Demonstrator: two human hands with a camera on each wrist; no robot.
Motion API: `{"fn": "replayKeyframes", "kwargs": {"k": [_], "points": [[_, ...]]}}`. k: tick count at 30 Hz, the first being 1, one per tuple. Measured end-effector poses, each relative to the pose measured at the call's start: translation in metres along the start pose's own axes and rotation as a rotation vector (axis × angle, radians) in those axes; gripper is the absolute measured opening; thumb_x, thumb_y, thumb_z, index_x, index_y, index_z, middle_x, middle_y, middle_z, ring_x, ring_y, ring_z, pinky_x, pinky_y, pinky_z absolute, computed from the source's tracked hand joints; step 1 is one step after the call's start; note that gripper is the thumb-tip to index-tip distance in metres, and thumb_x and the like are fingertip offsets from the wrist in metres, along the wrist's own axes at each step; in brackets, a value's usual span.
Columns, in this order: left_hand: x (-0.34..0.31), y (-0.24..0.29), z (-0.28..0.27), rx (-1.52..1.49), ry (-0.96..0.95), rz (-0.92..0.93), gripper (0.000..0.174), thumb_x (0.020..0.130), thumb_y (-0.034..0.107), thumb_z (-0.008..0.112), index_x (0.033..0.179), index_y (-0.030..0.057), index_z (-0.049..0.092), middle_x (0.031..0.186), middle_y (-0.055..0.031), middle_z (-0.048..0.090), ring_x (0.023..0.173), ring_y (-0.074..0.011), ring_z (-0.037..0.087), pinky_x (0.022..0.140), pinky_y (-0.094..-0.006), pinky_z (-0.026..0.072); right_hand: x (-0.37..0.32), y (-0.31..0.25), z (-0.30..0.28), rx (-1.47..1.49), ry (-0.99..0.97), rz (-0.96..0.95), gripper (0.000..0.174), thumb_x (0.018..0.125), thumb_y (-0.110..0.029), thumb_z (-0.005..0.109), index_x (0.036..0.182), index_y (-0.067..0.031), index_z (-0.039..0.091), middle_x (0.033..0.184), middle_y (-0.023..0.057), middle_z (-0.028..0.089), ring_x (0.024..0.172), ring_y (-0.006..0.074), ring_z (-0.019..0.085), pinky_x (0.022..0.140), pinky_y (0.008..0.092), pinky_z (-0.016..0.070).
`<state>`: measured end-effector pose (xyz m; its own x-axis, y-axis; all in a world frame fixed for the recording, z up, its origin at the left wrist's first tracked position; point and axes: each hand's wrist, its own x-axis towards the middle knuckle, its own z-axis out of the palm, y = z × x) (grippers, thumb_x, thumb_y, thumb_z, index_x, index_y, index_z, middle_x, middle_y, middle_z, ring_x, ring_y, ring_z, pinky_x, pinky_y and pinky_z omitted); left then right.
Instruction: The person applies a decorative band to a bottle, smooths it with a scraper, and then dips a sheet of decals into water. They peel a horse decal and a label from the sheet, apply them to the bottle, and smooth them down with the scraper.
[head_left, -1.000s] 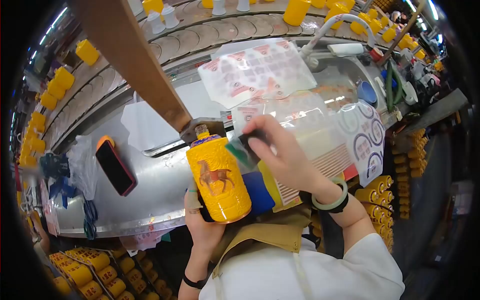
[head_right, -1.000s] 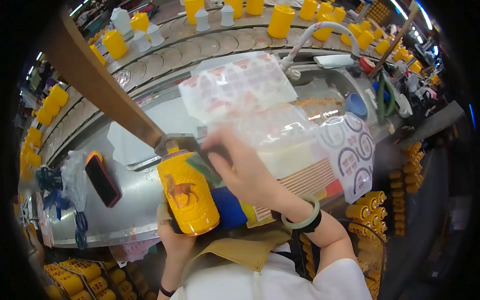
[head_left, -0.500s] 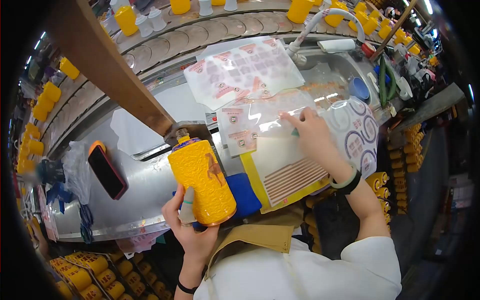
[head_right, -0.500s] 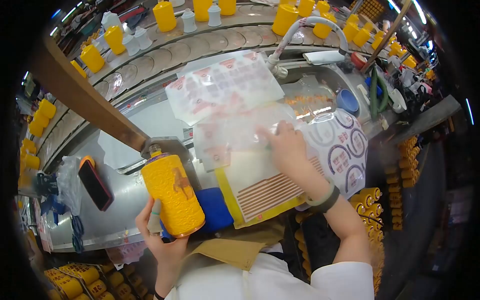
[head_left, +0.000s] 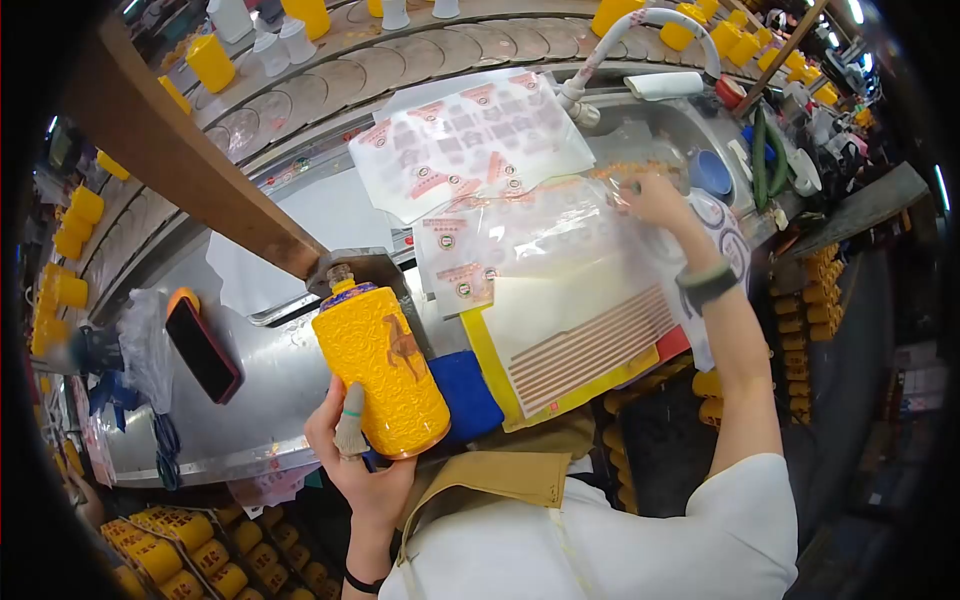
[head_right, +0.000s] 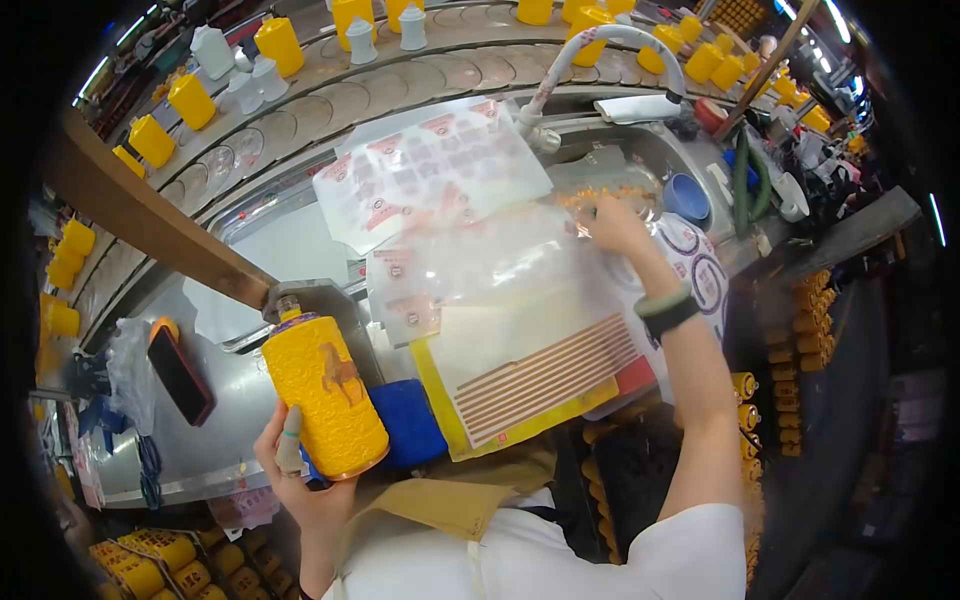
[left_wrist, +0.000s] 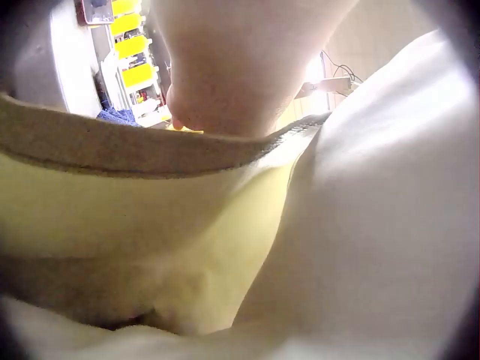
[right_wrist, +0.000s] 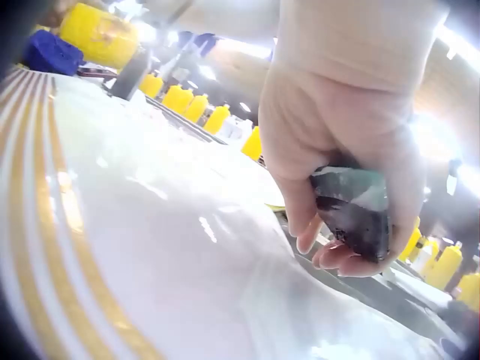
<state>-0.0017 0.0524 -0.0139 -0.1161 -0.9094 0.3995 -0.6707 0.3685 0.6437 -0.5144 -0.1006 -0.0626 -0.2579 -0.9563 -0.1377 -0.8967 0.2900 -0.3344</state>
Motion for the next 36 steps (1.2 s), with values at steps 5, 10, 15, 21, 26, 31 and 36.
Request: {"fn": "replayKeyframes", "kwargs": {"k": [5,10,15,21,26,31,36], "points": [[-0.001,0.000,0.000,0.030,0.012,0.026,0.082,0.064,0.008,0.090,0.138,-0.0016,0.058,0.143,-0.0158,0.055,0.122,-0.0325,0.055,0.105,-0.0410,0.0425,0.029,-0.001,-0.017,0.102,-0.449,0.259,0.035,0.092,-0.040,0.074,0.099,-0.0053,0.077,0.088,0.0024,0.072,0.069,0.0114,0.063,0.053,0.0270,0.0479],[-0.003,-0.004,-0.001,0.033,0.003,0.024,0.079,0.066,0.005,0.084,0.140,-0.0023,0.057,0.141,-0.0172,0.057,0.122,-0.0329,0.057,0.105,-0.0410,0.0451,0.044,0.013,-0.009,0.164,-0.361,0.284,0.029,0.082,-0.031,0.078,0.073,-0.0039,0.074,0.069,0.0074,0.068,0.059,0.0232,0.063,0.051,0.0417,0.0505],[-0.010,-0.022,-0.005,-0.105,-0.068,-0.066,0.090,0.071,0.005,0.084,0.152,-0.0023,0.045,0.144,-0.0195,0.055,0.125,-0.0338,0.059,0.108,-0.0404,0.0458,0.006,-0.035,-0.007,-0.356,0.275,-0.126,0.020,0.095,-0.019,0.065,0.099,0.0012,0.065,0.101,0.0234,0.068,0.097,0.0455,0.065,0.085,0.0489,0.0524],[-0.018,-0.040,-0.006,-0.214,-0.196,-0.087,0.086,0.082,0.010,0.082,0.155,-0.0052,0.039,0.149,-0.0209,0.054,0.140,-0.0312,0.052,0.116,-0.0413,0.0386,-0.113,-0.214,-0.026,-0.034,0.102,-1.010,0.016,0.084,-0.001,0.061,0.100,-0.0037,0.058,0.099,0.0153,0.060,0.096,0.0371,0.061,0.082,0.0430,0.0492],[-0.015,-0.039,-0.011,-0.220,-0.269,-0.111,0.097,0.081,0.014,0.086,0.159,-0.0038,0.030,0.155,-0.0200,0.048,0.142,-0.0303,0.049,0.117,-0.0420,0.0390,-0.165,-0.284,-0.003,-0.024,0.051,-1.400,0.011,0.083,-0.015,0.063,0.092,-0.0103,0.059,0.099,0.0078,0.058,0.092,0.0249,0.061,0.079,0.0379,0.0485],[0.009,-0.007,-0.021,-0.502,-0.246,-0.215,0.119,0.073,0.024,0.094,0.161,-0.0051,0.019,0.156,-0.0242,0.038,0.141,-0.0367,0.045,0.119,-0.0454,0.0348,-0.166,-0.306,0.005,-0.154,0.048,-1.463,0.016,0.079,-0.022,0.065,0.091,-0.0127,0.059,0.098,0.0047,0.056,0.093,0.0213,0.060,0.083,0.0355,0.0465],[0.018,0.004,-0.006,-0.812,-0.220,-0.321,0.084,0.099,0.007,0.065,0.162,-0.0041,0.010,0.154,-0.0203,0.039,0.140,-0.0271,0.046,0.116,-0.0413,0.0396,-0.161,-0.305,0.013,0.130,0.090,-1.333,0.016,0.083,-0.016,0.070,0.095,-0.0088,0.062,0.097,0.0079,0.060,0.087,0.0246,0.063,0.075,0.0364,0.0482]]}}
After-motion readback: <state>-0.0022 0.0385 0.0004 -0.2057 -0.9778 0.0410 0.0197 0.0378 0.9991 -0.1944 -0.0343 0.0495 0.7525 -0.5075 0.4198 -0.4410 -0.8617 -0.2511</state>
